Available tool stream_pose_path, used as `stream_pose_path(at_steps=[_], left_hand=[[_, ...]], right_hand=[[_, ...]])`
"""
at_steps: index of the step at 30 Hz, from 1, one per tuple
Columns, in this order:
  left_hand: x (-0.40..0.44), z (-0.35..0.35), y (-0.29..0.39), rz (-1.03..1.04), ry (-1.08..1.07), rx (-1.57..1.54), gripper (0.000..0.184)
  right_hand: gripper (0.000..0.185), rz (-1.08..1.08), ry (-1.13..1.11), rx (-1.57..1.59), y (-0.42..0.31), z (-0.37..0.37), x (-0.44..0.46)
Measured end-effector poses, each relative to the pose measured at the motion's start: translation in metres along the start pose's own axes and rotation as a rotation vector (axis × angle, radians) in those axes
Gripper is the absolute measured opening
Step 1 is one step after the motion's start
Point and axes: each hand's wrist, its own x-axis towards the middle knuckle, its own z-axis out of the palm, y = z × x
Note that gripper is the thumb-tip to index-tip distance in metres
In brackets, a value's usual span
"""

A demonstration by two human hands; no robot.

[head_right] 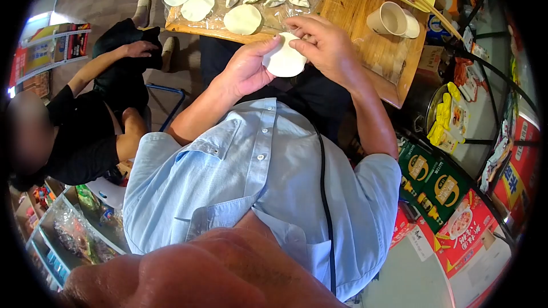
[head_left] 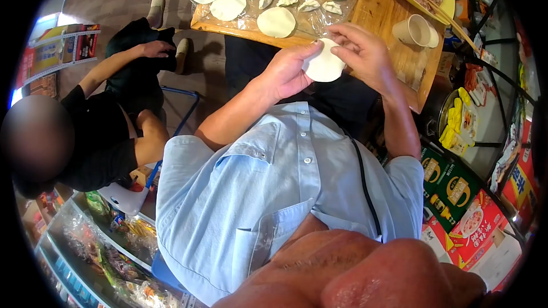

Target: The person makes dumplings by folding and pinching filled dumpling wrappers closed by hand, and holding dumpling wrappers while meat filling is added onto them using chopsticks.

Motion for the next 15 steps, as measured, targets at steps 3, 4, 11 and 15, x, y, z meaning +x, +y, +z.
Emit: stream_pose_path(at_steps=[3,4,11,15], left_hand=[[0.005,-0.006,-0.001,-0.012,-0.011,-0.03,0.04],[0.005,-0.006,-0.001,-0.016,-0.012,-0.028,0.04],[0.015,-0.008,-0.005,-0.031,-0.079,0.03,0.039],[0.015,0.0,-0.006,-0.043,-0.013,0.069,0.041]], right_hand=[[0.04,0.03,-0.025,0.037,0.008,-0.007,-0.003],[0.04,0.031,-0.021,0.037,0.006,-0.008,-0.004],[0.038,-0.077,0.125,-0.234,0.008,-0.01,-0.013],[0.032,-0.145,0.262,-0.357,0.007,-0.019,-0.02]])
